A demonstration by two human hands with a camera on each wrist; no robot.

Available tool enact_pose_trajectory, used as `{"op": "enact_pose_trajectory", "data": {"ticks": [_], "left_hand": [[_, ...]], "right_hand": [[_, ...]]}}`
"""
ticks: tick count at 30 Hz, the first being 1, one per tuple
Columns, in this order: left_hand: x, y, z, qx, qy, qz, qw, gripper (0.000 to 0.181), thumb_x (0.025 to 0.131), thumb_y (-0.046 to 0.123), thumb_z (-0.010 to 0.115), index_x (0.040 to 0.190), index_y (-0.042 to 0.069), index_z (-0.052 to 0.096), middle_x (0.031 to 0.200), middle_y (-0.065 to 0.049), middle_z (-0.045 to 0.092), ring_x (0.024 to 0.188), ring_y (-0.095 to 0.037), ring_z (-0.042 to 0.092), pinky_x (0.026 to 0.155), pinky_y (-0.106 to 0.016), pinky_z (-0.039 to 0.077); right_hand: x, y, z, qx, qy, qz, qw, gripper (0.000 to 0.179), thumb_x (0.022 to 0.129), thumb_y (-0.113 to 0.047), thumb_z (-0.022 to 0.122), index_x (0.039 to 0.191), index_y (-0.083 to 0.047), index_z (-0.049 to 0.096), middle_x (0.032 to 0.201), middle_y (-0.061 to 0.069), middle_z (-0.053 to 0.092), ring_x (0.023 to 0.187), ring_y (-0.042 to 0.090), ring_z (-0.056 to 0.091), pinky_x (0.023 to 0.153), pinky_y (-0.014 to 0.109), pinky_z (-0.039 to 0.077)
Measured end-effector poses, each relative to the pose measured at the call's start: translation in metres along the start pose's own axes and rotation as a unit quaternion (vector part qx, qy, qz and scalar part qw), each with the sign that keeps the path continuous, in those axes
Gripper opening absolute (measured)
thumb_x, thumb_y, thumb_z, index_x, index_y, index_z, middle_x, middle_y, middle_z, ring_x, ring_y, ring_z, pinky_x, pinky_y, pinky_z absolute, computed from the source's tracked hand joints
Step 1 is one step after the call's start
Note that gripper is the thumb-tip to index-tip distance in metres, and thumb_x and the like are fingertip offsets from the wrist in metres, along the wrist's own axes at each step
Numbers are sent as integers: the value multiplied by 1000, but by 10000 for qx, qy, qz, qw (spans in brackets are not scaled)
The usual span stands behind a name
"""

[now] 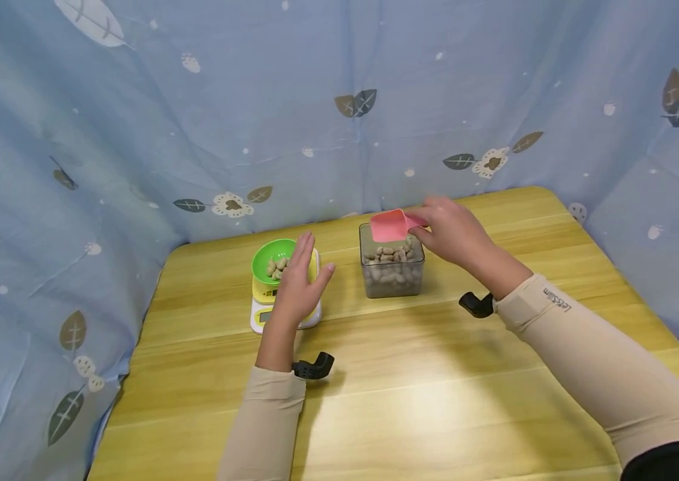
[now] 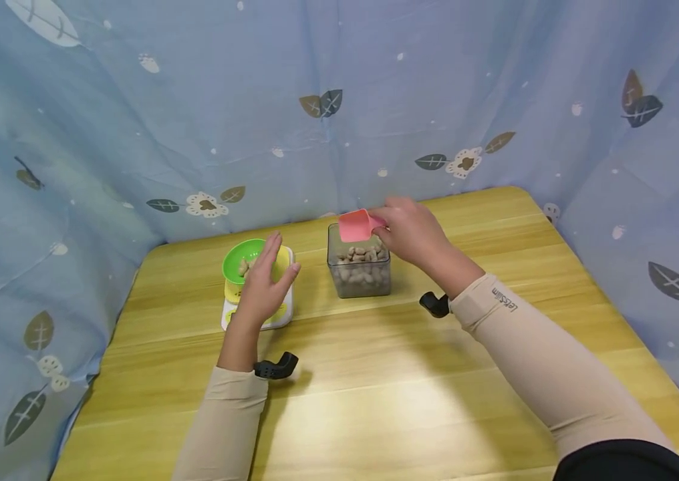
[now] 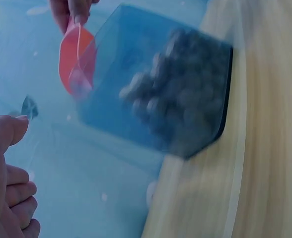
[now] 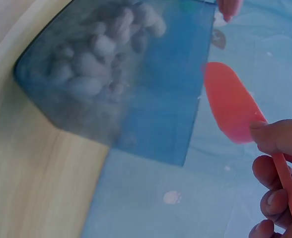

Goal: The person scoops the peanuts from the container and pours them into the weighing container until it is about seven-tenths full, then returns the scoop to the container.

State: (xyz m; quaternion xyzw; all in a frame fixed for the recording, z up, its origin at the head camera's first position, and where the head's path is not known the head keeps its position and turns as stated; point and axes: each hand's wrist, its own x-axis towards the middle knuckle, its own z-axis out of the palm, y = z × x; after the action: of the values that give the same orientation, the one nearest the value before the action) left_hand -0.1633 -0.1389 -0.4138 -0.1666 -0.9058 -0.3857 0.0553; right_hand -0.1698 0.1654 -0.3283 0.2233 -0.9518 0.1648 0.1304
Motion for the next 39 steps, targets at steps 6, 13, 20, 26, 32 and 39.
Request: {"op": "enact_pose_trajectory", "data": {"ticks": [6, 13, 20, 26, 32, 39], "left_hand": [[11, 17, 19, 76, -378, 211, 9990, 74, 100, 56, 44, 159, 23, 16, 166, 7, 9, 153, -17, 11, 121, -49, 21], [19, 28, 39, 10, -714, 339, 9969, 70, 101, 52, 44, 159, 22, 19, 165, 9, 13, 152, -14, 12, 122, -46, 21], [20, 31, 48, 102, -808, 275, 9963, 68, 101, 53, 43, 158, 21, 23, 165, 11, 13, 152, -10, 13, 121, -43, 23], [21, 30, 50, 131, -831, 284, 9960, 68, 100, 58, 40, 158, 27, 21, 164, 17, 11, 151, -9, 14, 121, -43, 23], [24, 31, 49, 63, -865, 289, 9958, 70, 99, 61, 39, 158, 27, 22, 164, 17, 11, 151, -8, 13, 121, -42, 23], [26, 33, 49, 55, -825, 294, 9961, 72, 98, 62, 41, 158, 26, 23, 164, 15, 13, 151, -10, 14, 121, -43, 24]], "right_hand": [[-2, 3, 9, -288, -73, -377, 9988, 25, 88, -14, 74, 113, -8, 75, 84, 8, 66, 70, 22, 56, 60, 36, 46], [0, 3, 23, -447, -108, -630, 9970, 12, 87, -9, 72, 97, -11, 78, 74, 5, 61, 63, 22, 54, 54, 37, 43], [8, -1, 37, -627, -468, -569, 9953, 6, 82, -7, 77, 82, -12, 76, 71, 3, 60, 65, 23, 53, 53, 40, 42], [17, -7, 46, -538, -1072, -344, 9922, 8, 85, -10, 75, 77, -11, 72, 74, 3, 61, 66, 20, 52, 58, 37, 46], [27, -9, 44, -153, -1687, 37, 9855, 13, 88, -5, 68, 76, -9, 72, 73, 2, 66, 65, 19, 53, 63, 34, 46], [31, -7, 34, 251, -2185, 103, 9755, 10, 87, -6, 68, 80, -9, 75, 77, 1, 68, 67, 19, 53, 66, 34, 45]]}}
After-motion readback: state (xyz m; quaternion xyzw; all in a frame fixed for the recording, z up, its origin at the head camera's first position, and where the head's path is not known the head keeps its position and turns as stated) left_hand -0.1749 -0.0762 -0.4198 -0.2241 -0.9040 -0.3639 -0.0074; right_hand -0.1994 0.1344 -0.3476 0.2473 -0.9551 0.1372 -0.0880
